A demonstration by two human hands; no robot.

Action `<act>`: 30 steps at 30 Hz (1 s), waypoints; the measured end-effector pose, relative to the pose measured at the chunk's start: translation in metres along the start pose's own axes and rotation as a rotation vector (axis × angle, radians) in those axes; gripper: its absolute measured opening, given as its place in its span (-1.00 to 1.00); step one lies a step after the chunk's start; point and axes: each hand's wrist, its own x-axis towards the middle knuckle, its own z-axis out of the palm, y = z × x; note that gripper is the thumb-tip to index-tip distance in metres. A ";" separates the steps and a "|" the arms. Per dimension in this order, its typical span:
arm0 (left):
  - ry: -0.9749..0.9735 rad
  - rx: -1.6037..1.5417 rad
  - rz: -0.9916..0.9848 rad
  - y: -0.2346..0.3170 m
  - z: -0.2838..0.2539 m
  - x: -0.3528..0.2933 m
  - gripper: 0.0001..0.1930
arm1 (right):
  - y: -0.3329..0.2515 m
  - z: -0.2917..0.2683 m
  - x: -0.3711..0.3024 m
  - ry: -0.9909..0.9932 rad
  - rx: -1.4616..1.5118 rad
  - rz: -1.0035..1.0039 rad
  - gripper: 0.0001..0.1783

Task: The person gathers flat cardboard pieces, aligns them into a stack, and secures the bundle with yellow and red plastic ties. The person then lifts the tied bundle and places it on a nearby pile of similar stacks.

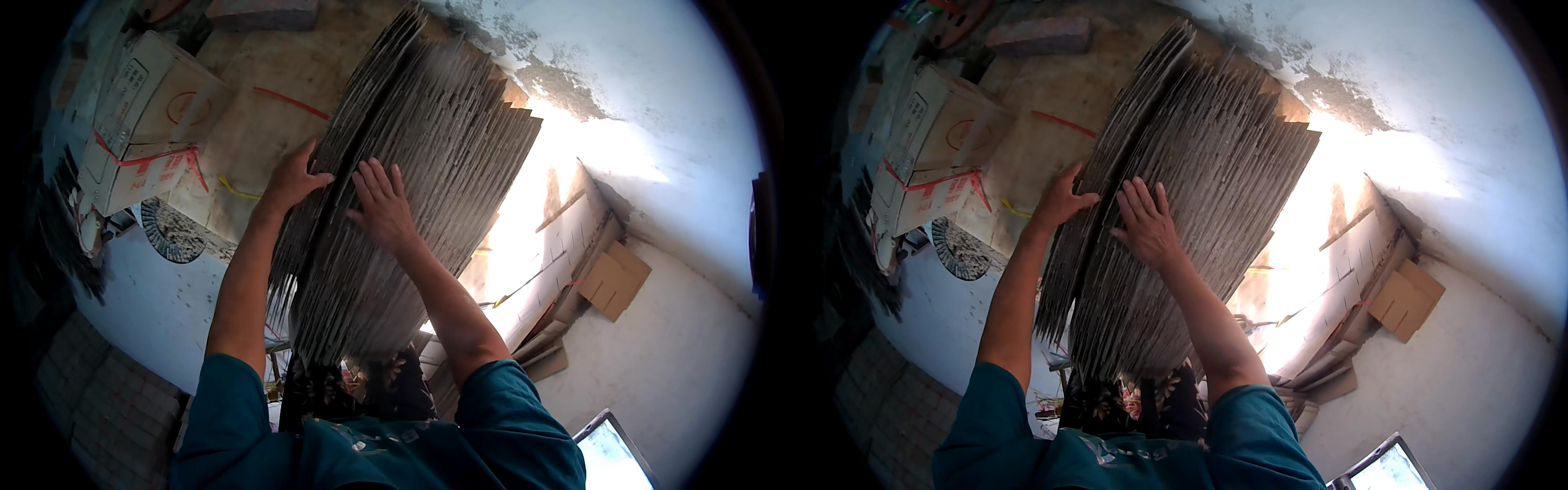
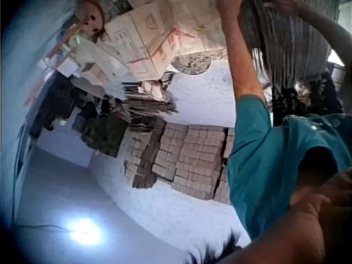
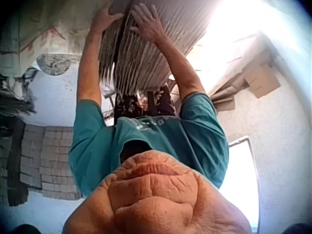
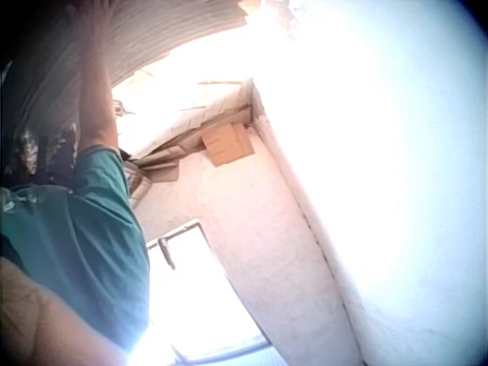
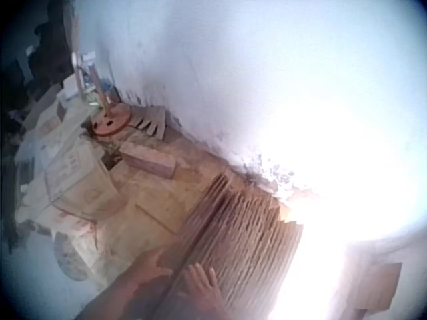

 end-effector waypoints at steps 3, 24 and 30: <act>0.086 0.225 -0.075 0.003 0.002 0.006 -0.16 | 0.003 0.004 -0.002 0.049 0.015 -0.009 -0.24; 0.368 0.466 0.025 0.028 0.012 -0.033 -0.32 | 0.004 0.003 -0.003 0.017 0.026 0.013 -0.25; 0.253 0.480 -0.113 0.038 0.040 -0.050 -0.32 | 0.003 0.004 -0.001 0.029 0.047 -0.006 -0.25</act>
